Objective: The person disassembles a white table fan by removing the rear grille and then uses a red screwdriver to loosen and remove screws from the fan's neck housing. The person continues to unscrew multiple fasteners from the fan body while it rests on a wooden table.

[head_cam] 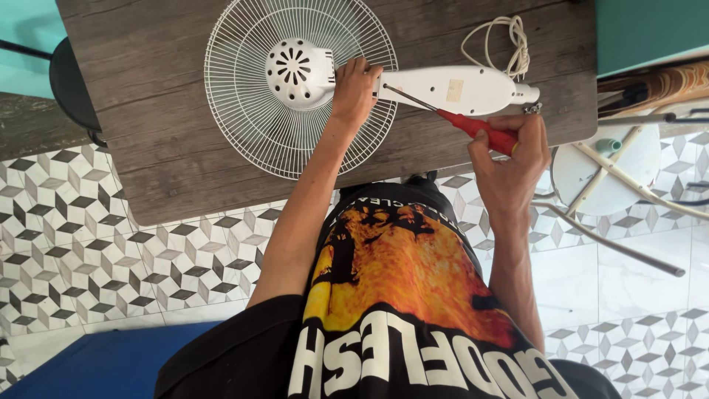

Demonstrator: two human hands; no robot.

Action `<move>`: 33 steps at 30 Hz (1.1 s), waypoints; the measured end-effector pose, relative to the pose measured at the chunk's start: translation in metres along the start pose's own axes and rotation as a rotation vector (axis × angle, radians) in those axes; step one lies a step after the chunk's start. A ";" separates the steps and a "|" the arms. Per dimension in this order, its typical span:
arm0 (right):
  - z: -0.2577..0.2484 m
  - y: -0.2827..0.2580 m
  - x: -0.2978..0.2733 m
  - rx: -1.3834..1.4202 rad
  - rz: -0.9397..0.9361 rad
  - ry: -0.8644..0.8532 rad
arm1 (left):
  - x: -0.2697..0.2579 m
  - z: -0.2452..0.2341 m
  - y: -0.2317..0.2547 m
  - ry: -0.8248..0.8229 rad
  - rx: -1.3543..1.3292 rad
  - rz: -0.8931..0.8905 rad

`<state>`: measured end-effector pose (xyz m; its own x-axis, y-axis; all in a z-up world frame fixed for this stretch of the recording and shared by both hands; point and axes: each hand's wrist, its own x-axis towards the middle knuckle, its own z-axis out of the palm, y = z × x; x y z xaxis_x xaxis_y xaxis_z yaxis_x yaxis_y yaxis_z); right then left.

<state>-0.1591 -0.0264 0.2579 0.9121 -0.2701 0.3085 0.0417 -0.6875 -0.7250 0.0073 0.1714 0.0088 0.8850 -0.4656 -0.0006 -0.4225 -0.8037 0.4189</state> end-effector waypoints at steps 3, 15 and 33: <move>0.003 -0.010 0.001 -0.049 0.001 -0.025 | -0.001 0.002 0.001 0.038 -0.003 0.005; 0.008 -0.051 0.032 -0.077 -0.093 -0.305 | 0.000 0.007 -0.001 0.041 -0.024 0.009; 0.031 -0.053 0.006 0.131 0.239 -0.027 | 0.001 0.012 -0.001 0.046 -0.042 0.001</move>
<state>-0.1435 0.0293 0.2793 0.9128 -0.3950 0.1041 -0.1249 -0.5126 -0.8495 0.0061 0.1675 -0.0020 0.8929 -0.4484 0.0410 -0.4159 -0.7863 0.4568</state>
